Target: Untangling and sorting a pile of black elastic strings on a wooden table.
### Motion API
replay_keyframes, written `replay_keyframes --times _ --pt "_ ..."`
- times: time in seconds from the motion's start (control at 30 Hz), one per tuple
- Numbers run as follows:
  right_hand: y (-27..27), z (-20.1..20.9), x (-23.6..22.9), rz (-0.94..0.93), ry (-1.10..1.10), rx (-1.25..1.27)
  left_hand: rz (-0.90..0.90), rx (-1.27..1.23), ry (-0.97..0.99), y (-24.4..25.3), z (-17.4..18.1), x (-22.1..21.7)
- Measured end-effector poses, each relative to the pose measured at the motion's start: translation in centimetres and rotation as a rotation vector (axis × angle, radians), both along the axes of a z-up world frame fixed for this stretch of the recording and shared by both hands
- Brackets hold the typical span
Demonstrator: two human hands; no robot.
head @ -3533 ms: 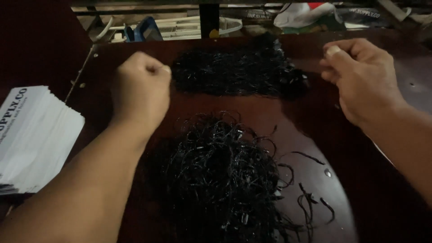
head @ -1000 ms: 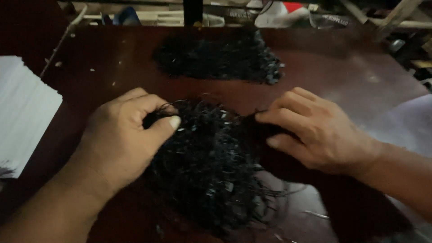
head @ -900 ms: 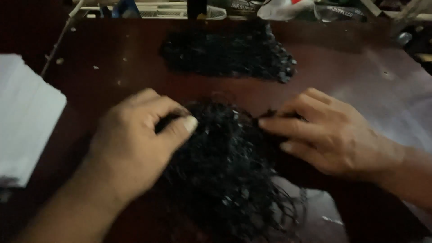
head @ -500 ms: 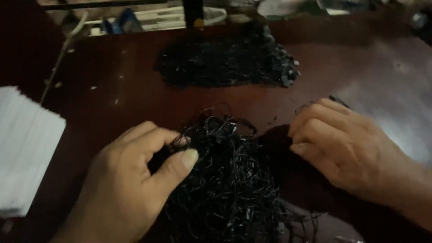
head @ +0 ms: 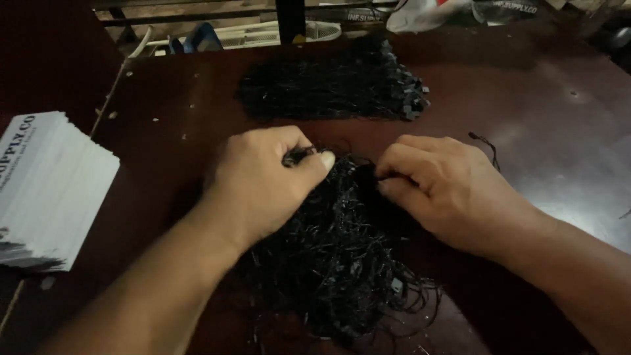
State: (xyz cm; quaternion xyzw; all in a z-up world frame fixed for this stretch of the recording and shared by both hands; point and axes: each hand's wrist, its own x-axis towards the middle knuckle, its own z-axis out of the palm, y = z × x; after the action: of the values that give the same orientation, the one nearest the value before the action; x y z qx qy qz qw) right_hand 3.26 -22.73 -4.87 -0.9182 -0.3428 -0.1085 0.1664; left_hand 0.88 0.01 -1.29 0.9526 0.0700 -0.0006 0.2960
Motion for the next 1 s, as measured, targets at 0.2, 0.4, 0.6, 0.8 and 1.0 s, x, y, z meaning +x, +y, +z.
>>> replay_keyframes --times 0.2,0.4,0.6,0.8,1.0 --pt "0.1 1.2 -1.4 -0.452 0.203 0.106 -0.076 -0.248 -0.178 2.1 -2.0 -1.0" --pt "-0.5 1.0 -2.3 -0.528 0.184 0.19 -0.056 -0.314 -0.18 2.0 -2.0 -1.4" --pt "-0.3 1.0 -2.3 -0.394 0.069 0.226 -0.087 -0.294 -0.159 1.9 -1.2 -2.4" --pt "-0.2 -0.1 -1.7 0.124 -0.192 0.015 -0.2 -0.181 -0.214 2.0 -2.9 -1.3" --pt "-0.8 0.0 -1.4 -0.178 0.039 0.084 -0.067 -0.25 -0.033 1.3 -1.1 -2.3"
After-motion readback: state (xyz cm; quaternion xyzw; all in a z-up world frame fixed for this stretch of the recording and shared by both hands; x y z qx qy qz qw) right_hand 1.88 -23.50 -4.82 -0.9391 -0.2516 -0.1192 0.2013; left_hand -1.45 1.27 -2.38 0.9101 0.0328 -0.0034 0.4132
